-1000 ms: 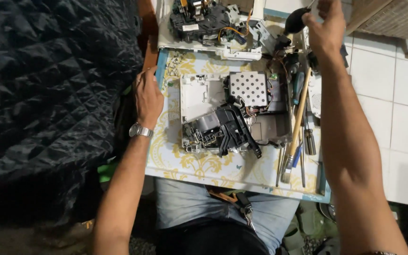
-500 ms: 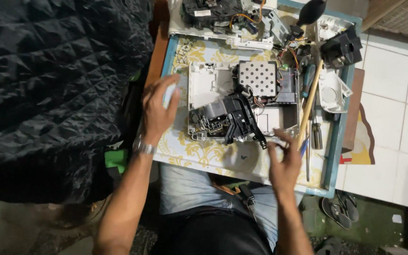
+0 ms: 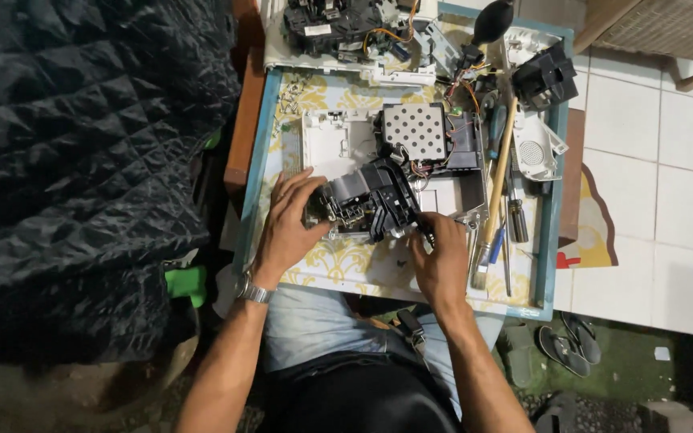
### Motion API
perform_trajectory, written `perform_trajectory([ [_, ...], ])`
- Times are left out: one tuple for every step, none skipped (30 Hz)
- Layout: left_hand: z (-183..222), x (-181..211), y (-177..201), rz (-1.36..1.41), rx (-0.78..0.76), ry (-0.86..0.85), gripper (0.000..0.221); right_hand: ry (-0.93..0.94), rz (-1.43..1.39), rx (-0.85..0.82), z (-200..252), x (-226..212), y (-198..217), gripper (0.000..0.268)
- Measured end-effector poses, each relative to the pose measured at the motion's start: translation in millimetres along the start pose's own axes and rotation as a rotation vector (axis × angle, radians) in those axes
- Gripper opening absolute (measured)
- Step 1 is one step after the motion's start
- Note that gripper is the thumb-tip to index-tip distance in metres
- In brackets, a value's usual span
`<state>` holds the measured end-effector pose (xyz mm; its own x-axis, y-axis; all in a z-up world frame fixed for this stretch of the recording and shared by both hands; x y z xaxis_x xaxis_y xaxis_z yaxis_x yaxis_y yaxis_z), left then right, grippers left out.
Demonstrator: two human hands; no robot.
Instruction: Disassembling an electronic device by removing screws and internal components like fans and metal shields.
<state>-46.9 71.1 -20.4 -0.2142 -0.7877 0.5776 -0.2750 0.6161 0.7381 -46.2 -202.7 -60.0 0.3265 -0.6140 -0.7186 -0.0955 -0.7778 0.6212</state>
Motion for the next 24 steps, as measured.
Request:
perform_trajectory([
  [0,1,1,0.038,0.041,-0.008,0.065,0.015,-0.064,0.029,0,1,-1,0.032],
  [0,2,2,0.076,0.081,-0.016,0.063,0.03,-0.128,0.058,0,1,-1,0.027],
  [-1,4,5,0.076,0.078,-0.017,0.063,0.027,-0.128,0.06,-2,-8,3,0.027],
  [-1,6,8,0.112,0.114,-0.054,0.065,0.048,-0.165,0.083,-3,-17,8,0.026],
  [-2,7,12,0.146,0.155,-0.089,0.067,0.075,-0.205,0.104,-7,-27,11,0.026],
  [-5,14,18,0.143,0.157,-0.088,0.067,0.076,-0.208,0.102,-7,-33,15,0.026],
  [-7,22,24,0.176,0.198,-0.122,0.066,0.077,-0.244,0.114,-8,-40,19,0.024],
  [-9,30,31,0.209,0.238,-0.156,0.065,0.077,-0.28,0.125,-9,-47,23,0.023],
  [-9,32,32,0.206,0.241,-0.152,0.065,0.078,-0.283,0.121,-7,-46,22,0.023],
  [-8,34,33,0.24,0.272,-0.165,0.063,0.024,-0.376,0.119,-5,-44,21,0.023],
  [-8,37,33,0.275,0.302,-0.179,0.063,-0.031,-0.468,0.119,-3,-42,21,0.024],
  [-12,36,28,0.274,0.303,-0.178,0.063,-0.031,-0.469,0.117,-1,-41,17,0.024],
  [-15,36,23,0.31,0.34,-0.17,0.066,-0.141,-0.62,0.056,3,-38,12,0.025],
  [-18,36,18,0.347,0.377,-0.162,0.071,-0.251,-0.769,-0.006,7,-36,8,0.027],
  [-20,37,13,0.345,0.38,-0.165,0.071,-0.248,-0.771,-0.006,11,-34,4,0.027],
  [-22,37,8,0.37,0.374,-0.147,0.073,-0.297,-0.799,-0.023,14,-31,0,0.027],
  [-24,38,3,0.396,0.365,-0.129,0.076,-0.349,-0.827,-0.039,18,-29,-4,0.027],
  [-27,41,2,0.395,0.365,-0.131,0.076,-0.348,-0.828,-0.037,17,-27,-7,0.027],
  [-29,45,0,0.424,0.352,-0.118,0.072,-0.364,-0.847,-0.04,17,-25,-9,0.027],
  [-32,50,-3,0.452,0.34,-0.105,0.068,-0.381,-0.866,-0.044,17,-22,-12,0.027],
  [-35,52,-5,0.456,0.338,-0.113,0.068,-0.377,-0.864,-0.035,17,-21,-13,0.027],
  [-38,54,-7,0.471,0.322,-0.108,0.069,-0.394,-0.877,-0.044,17,-20,-14,0.027],
  [-41,56,-8,0.485,0.306,-0.1,0.069,-0.412,-0.89,-0.054,17,-19,-16,0.026],
  [-43,58,-7,0.489,0.304,-0.106,0.069,-0.41,-0.888,-0.047,18,-18,-16,0.026],
])
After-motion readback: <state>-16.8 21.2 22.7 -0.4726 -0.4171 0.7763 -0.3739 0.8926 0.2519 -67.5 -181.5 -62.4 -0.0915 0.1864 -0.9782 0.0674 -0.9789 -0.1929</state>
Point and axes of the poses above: each hand's wrist, its own z-axis away from the middle knuckle, its own y-axis out of the back of the hand, x = y × z, the point moved 1 cm from there along -z, towards the middle knuckle, and after that the axes turned 14 degrees about -z, right-handed, at the moved point
